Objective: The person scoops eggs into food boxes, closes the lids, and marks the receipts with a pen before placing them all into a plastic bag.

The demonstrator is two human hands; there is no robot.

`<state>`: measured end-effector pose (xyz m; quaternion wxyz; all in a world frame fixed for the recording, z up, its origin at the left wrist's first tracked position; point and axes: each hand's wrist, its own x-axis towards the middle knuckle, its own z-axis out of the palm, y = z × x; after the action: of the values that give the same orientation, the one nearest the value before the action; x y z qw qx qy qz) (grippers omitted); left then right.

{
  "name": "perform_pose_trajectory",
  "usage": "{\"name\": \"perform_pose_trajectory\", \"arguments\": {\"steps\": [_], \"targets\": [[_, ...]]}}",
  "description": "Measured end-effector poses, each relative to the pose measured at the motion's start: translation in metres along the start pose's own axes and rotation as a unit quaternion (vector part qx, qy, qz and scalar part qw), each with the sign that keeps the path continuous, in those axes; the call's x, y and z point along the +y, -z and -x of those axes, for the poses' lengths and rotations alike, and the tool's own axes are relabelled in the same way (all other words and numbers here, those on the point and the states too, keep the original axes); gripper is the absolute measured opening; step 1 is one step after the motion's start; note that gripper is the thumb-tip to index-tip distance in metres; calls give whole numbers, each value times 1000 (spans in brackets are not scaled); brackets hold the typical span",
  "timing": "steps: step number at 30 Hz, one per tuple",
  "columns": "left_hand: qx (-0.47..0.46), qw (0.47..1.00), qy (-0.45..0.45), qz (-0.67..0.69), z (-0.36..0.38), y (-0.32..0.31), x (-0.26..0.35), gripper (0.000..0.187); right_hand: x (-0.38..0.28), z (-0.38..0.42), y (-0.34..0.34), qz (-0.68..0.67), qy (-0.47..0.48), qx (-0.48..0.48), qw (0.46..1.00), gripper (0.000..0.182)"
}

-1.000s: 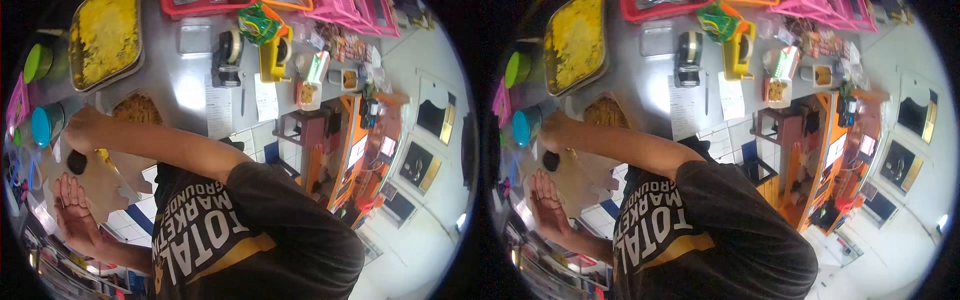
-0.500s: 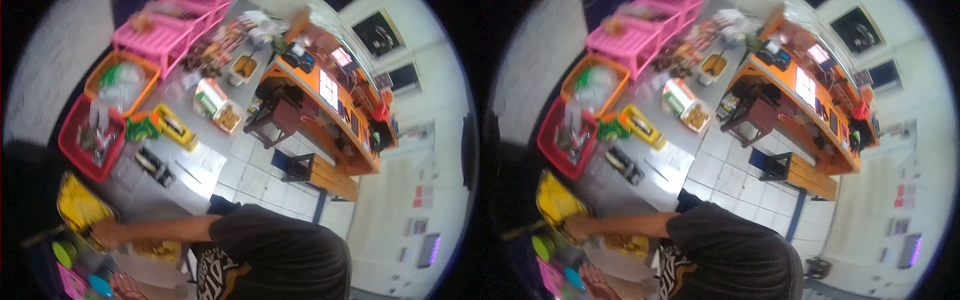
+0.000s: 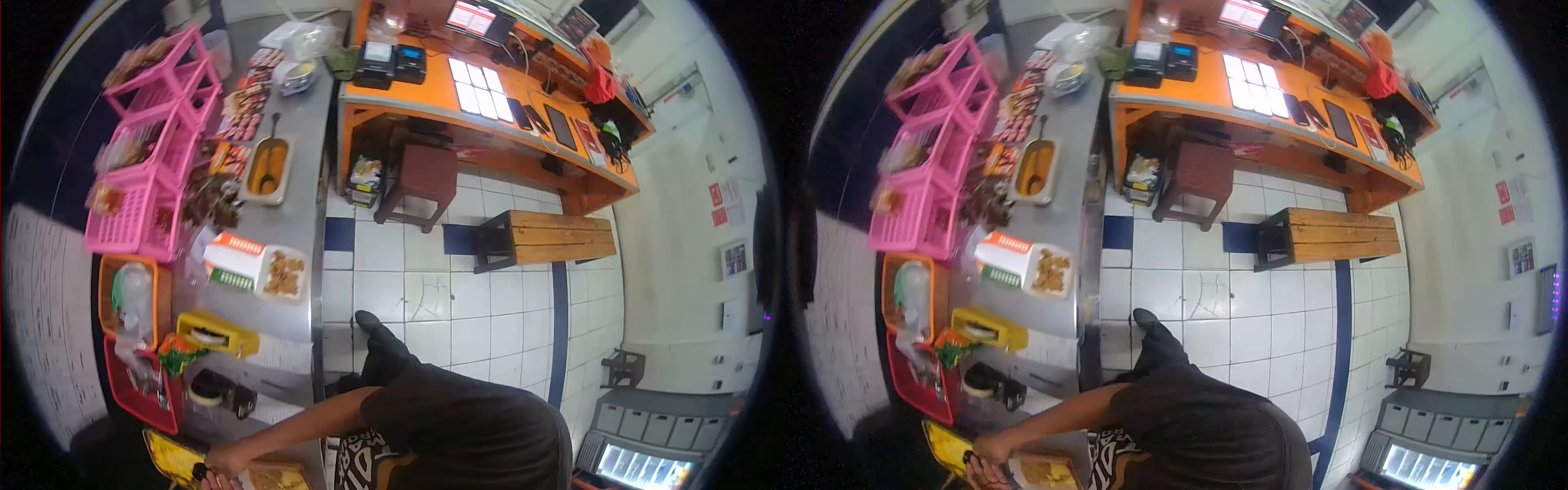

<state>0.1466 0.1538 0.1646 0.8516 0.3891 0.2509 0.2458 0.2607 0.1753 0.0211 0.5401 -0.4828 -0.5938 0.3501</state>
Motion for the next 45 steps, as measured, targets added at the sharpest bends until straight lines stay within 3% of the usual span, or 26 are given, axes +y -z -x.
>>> {"name": "perform_pose_trajectory", "arguments": {"steps": [4,7,8,11,14,29,35,45], "targets": [[84,987,2,-135,-29,-86,-34,52,2,41,39,29,-4,72,997,17],[70,983,21,-169,-46,-133,-60,52,10,62,63,12,-3,84,996,17],[-62,954,-45,-291,-47,-138,-71,49,11,69,70,9,-3,88,996,17],[48,981,49,-184,-56,-158,-82,45,12,82,85,4,-3,96,995,17],[23,979,54,-197,-55,-174,-88,43,12,92,95,0,-1,99,995,17],[-14,985,59,-160,-47,-183,-96,42,14,103,94,-10,-7,77,997,17],[31,981,42,-184,-40,-181,-97,44,17,102,87,-15,-10,66,998,17],[8,977,5,-213,-35,-180,-98,46,19,98,81,-17,-15,59,998,17]]}}
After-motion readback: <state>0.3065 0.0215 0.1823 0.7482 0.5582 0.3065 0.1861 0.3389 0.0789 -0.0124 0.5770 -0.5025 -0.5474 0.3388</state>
